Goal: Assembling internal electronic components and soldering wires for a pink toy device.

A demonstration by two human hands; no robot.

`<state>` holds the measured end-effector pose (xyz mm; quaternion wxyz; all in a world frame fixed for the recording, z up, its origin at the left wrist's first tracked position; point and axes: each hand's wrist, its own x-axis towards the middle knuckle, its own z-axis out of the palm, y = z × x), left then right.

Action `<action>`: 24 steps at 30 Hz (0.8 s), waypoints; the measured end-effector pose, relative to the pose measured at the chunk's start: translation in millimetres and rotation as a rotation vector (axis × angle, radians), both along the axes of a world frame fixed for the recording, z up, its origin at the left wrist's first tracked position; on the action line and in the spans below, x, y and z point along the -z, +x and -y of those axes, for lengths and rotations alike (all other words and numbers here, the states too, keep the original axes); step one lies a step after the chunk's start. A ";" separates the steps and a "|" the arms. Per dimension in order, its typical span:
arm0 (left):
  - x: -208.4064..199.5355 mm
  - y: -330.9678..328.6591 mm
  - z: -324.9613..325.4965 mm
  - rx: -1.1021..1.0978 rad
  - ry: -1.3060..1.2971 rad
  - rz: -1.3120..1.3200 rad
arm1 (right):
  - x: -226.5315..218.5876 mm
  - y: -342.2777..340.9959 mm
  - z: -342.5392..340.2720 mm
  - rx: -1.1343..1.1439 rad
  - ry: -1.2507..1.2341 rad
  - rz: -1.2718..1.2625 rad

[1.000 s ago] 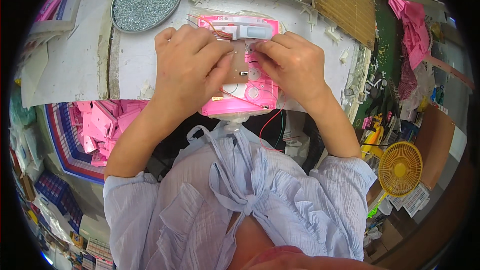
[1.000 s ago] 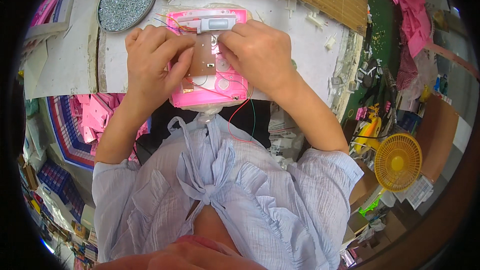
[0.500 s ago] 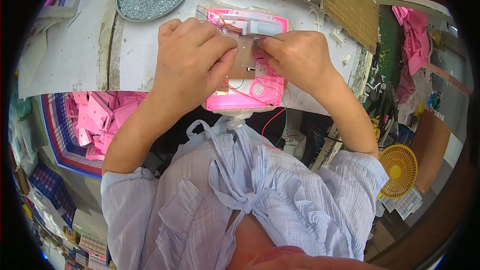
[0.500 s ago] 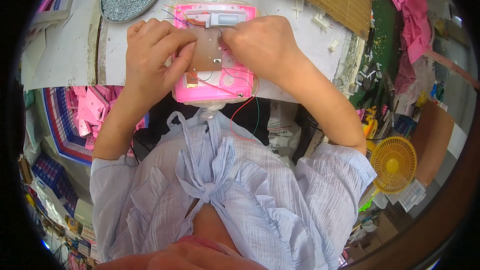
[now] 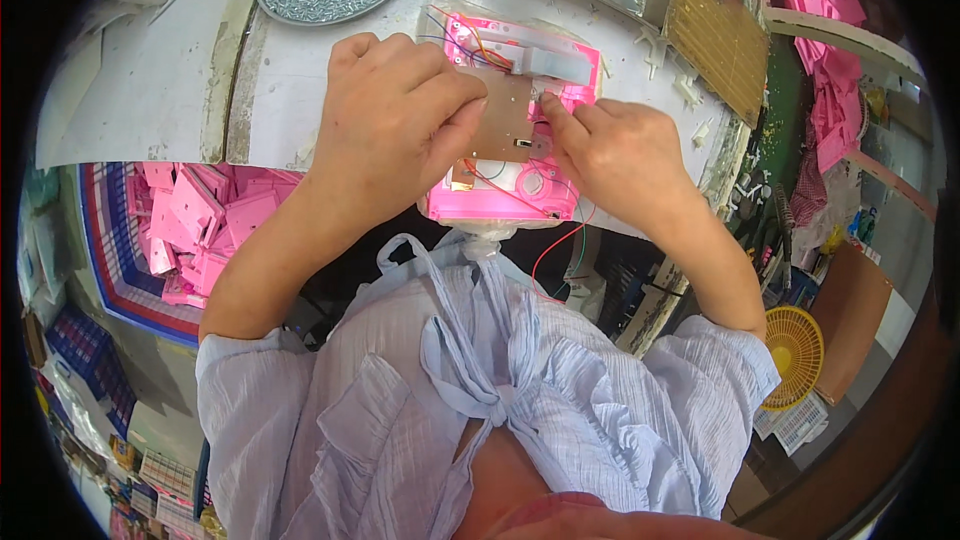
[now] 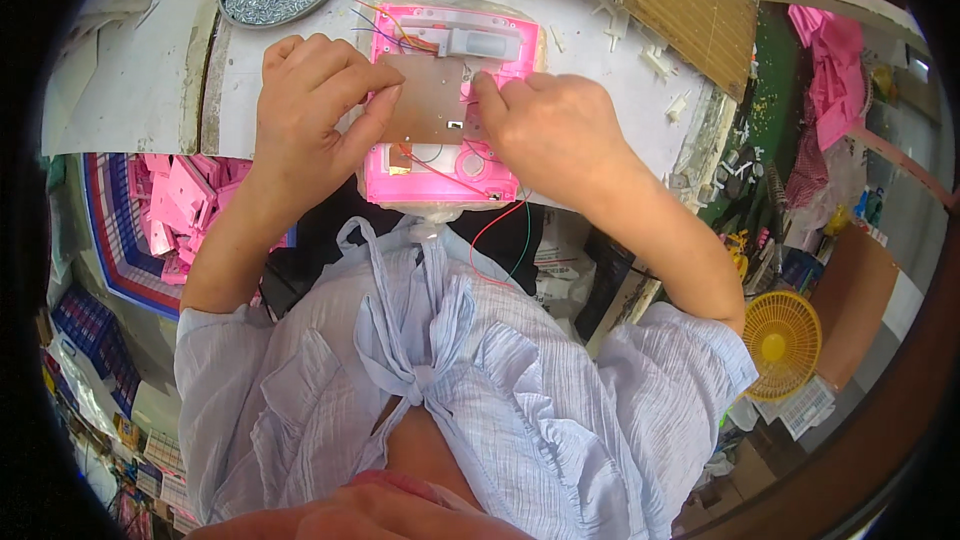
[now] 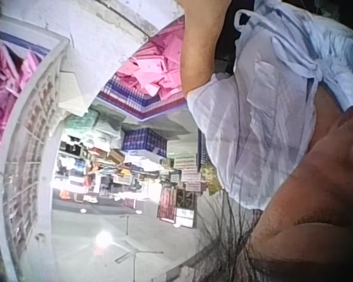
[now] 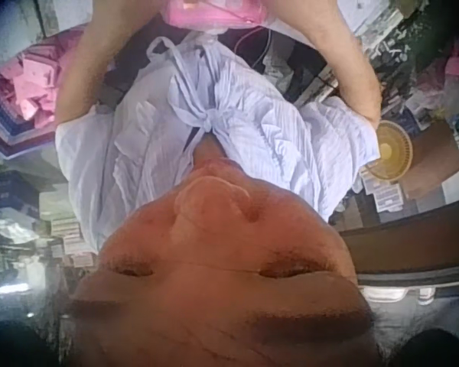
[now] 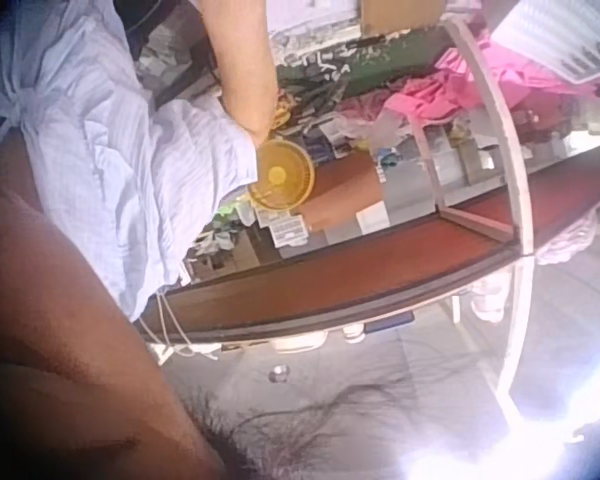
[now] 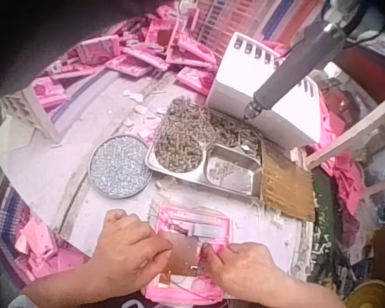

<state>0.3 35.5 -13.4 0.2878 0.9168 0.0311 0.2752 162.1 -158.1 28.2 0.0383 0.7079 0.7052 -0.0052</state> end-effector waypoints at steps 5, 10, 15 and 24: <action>4.7 8.9 11.9 0.126 -0.011 0.033 | -6.1 -6.6 0.6 0.074 -0.157 -0.016; 13.0 23.8 17.3 0.224 0.138 -0.015 | -10.0 27.9 5.0 0.372 -0.042 -0.761; 8.8 32.0 13.5 0.318 0.250 -0.060 | 7.7 10.2 63.3 0.611 0.346 -0.881; -6.5 50.0 -15.7 0.553 0.637 -0.091 | 18.7 -37.9 96.2 0.693 0.394 -0.814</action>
